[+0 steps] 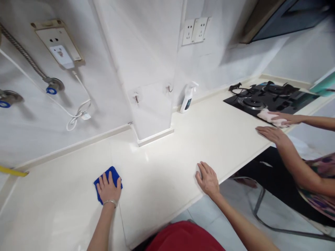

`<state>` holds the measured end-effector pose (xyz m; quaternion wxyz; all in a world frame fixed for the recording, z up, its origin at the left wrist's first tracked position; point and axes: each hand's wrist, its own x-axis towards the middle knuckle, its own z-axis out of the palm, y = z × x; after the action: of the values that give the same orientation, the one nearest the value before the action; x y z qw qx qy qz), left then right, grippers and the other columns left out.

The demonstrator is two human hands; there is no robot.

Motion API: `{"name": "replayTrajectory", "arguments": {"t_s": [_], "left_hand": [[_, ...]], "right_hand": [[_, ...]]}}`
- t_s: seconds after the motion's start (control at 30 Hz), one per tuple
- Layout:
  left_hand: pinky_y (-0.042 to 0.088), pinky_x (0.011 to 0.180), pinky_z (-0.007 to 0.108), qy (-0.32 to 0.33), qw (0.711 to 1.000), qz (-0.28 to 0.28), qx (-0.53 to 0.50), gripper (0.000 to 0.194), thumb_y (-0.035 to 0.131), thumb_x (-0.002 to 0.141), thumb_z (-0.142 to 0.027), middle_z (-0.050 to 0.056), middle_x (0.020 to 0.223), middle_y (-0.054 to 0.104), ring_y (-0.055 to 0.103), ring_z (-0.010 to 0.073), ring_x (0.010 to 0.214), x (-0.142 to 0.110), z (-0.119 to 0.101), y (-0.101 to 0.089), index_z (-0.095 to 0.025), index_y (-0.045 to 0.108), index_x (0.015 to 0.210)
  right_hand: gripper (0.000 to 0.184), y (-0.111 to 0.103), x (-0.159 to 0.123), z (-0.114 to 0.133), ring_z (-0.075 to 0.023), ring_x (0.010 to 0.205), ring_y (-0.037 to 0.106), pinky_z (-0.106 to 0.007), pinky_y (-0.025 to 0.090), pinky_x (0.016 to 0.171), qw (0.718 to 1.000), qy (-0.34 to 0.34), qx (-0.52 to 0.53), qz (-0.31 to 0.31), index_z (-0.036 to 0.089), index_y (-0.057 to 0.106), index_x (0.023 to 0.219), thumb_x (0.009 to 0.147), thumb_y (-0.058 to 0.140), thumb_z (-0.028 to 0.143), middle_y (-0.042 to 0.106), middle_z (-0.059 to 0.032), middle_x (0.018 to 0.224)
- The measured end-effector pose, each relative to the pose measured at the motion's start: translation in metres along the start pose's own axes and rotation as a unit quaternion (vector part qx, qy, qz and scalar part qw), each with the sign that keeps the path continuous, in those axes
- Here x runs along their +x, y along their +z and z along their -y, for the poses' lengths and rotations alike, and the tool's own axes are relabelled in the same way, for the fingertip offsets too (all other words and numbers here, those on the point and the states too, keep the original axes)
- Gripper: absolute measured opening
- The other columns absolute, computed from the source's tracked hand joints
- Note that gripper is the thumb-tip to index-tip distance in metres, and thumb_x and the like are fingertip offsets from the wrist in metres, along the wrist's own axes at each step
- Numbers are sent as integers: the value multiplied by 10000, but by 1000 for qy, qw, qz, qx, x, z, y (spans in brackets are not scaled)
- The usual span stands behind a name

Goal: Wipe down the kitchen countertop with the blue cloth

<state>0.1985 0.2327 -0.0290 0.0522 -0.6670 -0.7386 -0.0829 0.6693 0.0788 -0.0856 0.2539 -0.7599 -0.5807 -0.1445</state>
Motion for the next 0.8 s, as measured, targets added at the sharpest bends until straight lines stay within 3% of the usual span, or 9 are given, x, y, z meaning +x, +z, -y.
{"name": "replayTrajectory", "arguments": {"t_s": [0.13,0.3,0.43,0.53,0.6,0.67,0.8], "left_hand": [[170,1230,540,120,993,-14,-10,658,382,928,-467,168,1603,301,188,338,1505,-55,-50,1,-127,367,1492],[186,1236,553,254,963,36,-82,648,410,926,-469,129,1624,261,170,316,1517,-120,-147,-2,-212,323,1514],[207,1224,597,337,926,81,-151,740,433,905,-551,158,1638,189,125,357,1518,-153,-232,-5,-222,244,1540],[225,1217,606,384,900,88,-185,764,396,910,-590,175,1637,179,123,368,1515,-165,-275,-3,-209,217,1547],[233,1218,599,395,895,82,-193,756,381,916,-593,167,1641,176,122,362,1516,-169,-286,-1,-213,213,1548],[240,1222,578,400,892,79,-194,729,379,920,-590,135,1646,183,130,345,1518,-170,-281,2,-240,234,1543],[255,1223,560,354,914,71,-184,699,422,909,-586,80,1646,215,161,315,1518,-172,-230,0,-294,276,1528]], "right_hand": [[418,-2,1,1,-281,1325,450,-471,381,1104,1000,6,-1,3,153,531,1328,960,424,320,536,-141,1400],[428,-1,1,0,-284,1322,450,-480,380,1097,1000,4,-3,0,155,516,1344,954,428,310,536,-145,1398],[422,0,-3,-4,-282,1335,438,-484,380,1093,1000,-4,5,-2,161,510,1352,962,404,281,529,-143,1408],[419,-1,-6,-11,-268,1339,438,-468,379,1097,1000,-18,20,-1,160,511,1351,964,378,248,530,-138,1409],[425,-2,-8,-14,-270,1338,439,-464,385,1092,999,-23,28,3,159,513,1352,959,378,251,527,-138,1412],[429,-2,-9,-16,-280,1334,441,-468,389,1083,999,-24,32,4,158,524,1346,953,383,261,527,-137,1411],[428,-2,-10,-17,-293,1300,464,-469,395,1059,999,-19,35,-2,154,558,1310,932,396,271,543,-138,1389]]}}
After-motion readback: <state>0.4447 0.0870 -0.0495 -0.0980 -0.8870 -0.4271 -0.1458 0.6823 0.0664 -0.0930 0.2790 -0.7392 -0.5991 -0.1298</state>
